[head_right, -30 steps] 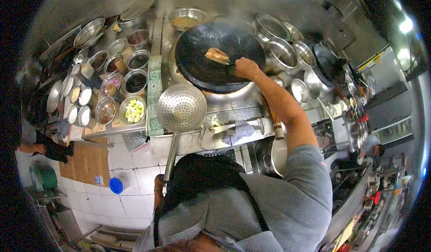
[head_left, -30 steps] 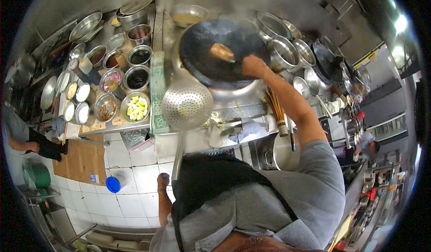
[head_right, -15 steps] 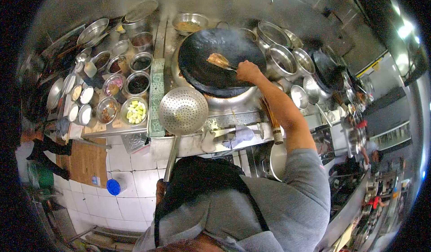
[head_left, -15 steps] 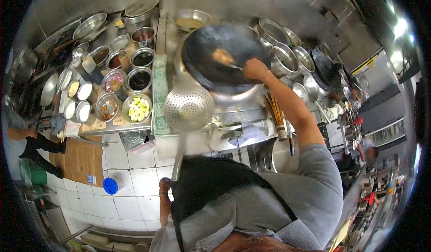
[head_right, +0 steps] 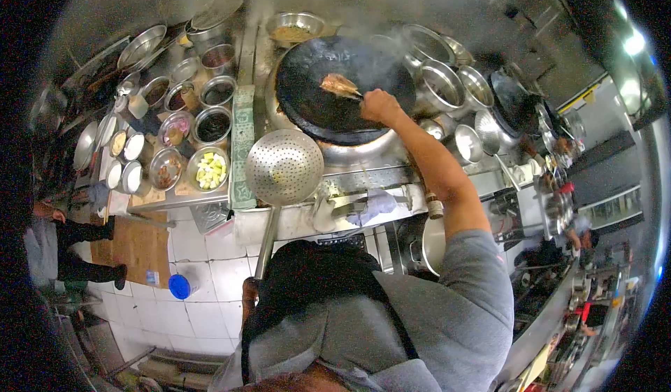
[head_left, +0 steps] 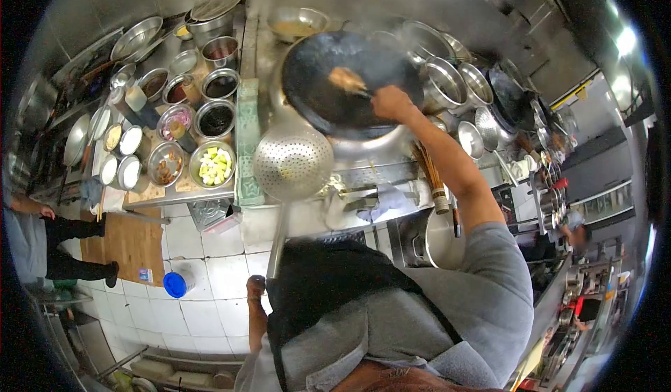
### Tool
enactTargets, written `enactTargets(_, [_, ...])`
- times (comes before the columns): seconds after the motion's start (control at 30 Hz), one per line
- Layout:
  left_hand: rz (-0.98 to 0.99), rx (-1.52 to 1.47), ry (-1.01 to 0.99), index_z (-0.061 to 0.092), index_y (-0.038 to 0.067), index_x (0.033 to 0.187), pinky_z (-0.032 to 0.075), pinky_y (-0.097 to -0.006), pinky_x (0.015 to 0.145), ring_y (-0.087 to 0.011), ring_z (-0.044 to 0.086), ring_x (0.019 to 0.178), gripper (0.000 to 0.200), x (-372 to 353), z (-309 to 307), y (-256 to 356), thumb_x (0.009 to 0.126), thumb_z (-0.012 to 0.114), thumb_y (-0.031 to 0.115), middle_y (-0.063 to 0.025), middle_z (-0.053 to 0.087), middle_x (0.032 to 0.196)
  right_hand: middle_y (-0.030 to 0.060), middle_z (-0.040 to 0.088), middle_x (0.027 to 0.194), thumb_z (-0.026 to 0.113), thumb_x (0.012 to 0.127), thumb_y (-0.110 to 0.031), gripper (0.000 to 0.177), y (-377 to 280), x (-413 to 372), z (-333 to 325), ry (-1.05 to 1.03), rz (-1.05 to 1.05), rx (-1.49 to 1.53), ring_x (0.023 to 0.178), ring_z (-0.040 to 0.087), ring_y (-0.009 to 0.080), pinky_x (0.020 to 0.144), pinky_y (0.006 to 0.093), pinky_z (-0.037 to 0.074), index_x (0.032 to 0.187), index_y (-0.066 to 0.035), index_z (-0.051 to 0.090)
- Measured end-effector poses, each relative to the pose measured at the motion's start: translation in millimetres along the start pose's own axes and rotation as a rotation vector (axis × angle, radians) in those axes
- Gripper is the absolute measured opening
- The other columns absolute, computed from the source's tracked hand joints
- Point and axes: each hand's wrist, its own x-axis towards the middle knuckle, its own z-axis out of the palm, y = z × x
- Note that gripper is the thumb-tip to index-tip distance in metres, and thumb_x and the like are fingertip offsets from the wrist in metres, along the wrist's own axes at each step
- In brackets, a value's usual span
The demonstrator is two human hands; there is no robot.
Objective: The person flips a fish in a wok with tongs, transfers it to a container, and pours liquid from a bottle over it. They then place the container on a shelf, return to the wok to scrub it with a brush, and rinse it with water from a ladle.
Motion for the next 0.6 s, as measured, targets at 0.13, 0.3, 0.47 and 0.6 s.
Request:
enactTargets(0.13, [0.017, -0.369, -0.016, 0.073, 0.009, 0.080, 0.057, -0.0350, 0.066, -0.0241, 0.069, 0.074, 0.010, -17, -1, -1, 0.084, 0.064, 0.013, -0.0120, 0.073, 0.085, 0.0215, 0.070, 0.094, 0.063, 0.090, -0.035, 0.033, -13, -20, -26, 0.074, -0.043, -0.033, 0.089, 0.070, 0.0385, 0.077, 0.0477, 0.058, 0.096, -0.003, 0.070])
enactTargets(0.3, [0.232, -0.149, -0.109, 0.074, 0.009, 0.083, 0.057, -0.0349, 0.067, -0.0244, 0.070, 0.074, 0.009, -3, -13, 4, 0.082, 0.067, 0.015, -0.0129, 0.073, 0.084, 0.0172, 0.071, 0.092, 0.064, 0.091, -0.034, 0.029, -7, -9, -6, 0.129, -0.169, -0.188, 0.088, 0.072, 0.0327, 0.074, 0.0441, 0.059, 0.094, -0.006, 0.071])
enactTargets(0.47, [0.017, -0.133, 0.070, 0.072, 0.008, 0.083, 0.056, -0.0357, 0.064, -0.0232, 0.071, 0.071, 0.011, 2, -10, 17, 0.076, 0.073, 0.017, -0.0110, 0.073, 0.077, 0.0172, 0.072, 0.092, 0.064, 0.091, -0.035, 0.029, -2, 12, 8, 0.084, -0.144, -0.263, 0.089, 0.072, 0.0317, 0.075, 0.0445, 0.058, 0.092, -0.007, 0.073])
enactTargets(0.6, [-0.012, -0.226, 0.089, 0.071, 0.006, 0.084, 0.053, -0.0352, 0.053, -0.0209, 0.066, 0.054, 0.016, -4, -12, 21, 0.083, 0.070, 0.022, -0.0104, 0.069, 0.065, 0.0221, 0.071, 0.094, 0.063, 0.091, -0.038, 0.036, 3, 10, -26, 0.182, 0.025, 0.088, 0.091, 0.071, 0.0359, 0.078, 0.0470, 0.057, 0.092, -0.003, 0.074])
